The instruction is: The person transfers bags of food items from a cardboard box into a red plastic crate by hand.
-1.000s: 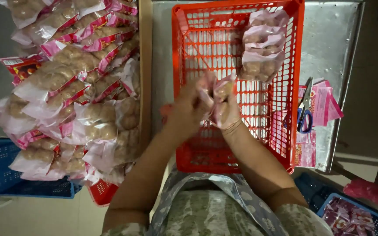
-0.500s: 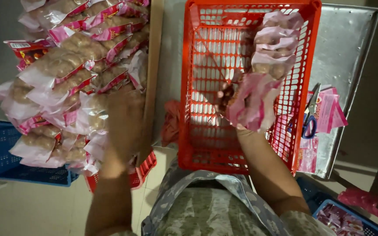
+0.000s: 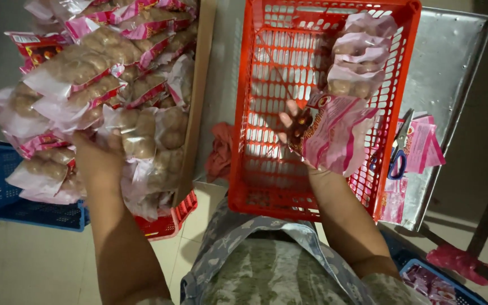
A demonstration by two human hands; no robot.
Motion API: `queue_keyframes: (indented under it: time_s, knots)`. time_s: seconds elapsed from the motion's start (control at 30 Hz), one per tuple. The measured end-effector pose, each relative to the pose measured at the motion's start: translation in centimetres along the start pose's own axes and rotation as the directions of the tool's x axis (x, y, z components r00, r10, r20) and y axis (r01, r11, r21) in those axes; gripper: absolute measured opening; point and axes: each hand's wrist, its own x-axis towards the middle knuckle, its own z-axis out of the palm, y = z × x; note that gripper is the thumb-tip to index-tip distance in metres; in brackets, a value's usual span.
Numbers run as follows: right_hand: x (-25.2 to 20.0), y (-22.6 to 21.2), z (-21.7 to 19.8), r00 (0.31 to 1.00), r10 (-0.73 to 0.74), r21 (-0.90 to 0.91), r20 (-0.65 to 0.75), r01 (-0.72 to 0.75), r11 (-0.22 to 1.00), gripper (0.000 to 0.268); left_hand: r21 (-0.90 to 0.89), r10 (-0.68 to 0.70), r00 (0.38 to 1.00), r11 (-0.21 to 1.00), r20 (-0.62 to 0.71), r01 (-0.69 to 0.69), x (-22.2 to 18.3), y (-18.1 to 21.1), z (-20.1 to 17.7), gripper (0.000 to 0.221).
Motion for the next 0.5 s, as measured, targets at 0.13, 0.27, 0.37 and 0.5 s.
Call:
queue_keyframes:
  time_s: [0.13,0.27,0.37,0.5]
  knots:
    - [-0.1,0.2,0.3,1.000,0.021,0.025,-0.012,-0.021,0.999,0.092,-0.155,0.125,0.974,0.976,-0.191,-0.155,0.3,-2.1,1.6,0.045]
    - [0.0,0.2,0.7,0.999,0.029,0.043,-0.019,-0.028,0.999,0.089,-0.163,0.053,0.945,0.980,-0.323,-0.110,1.4,-5.4,4.0,0.020]
    - [0.1,0.1,1.0,1.000,0.016,0.039,-0.022,-0.015,0.999,0.086,-0.004,0.237,0.908,0.967,-0.346,-0.254,1.9,-6.7,4.3,0.020]
    - [0.2,-0.3,1.2,1.000,0.003,0.036,-0.027,-0.002,0.999,0.084,-0.063,0.238,0.946,0.964,-0.221,-0.257,1.5,-5.3,2.6,0.021]
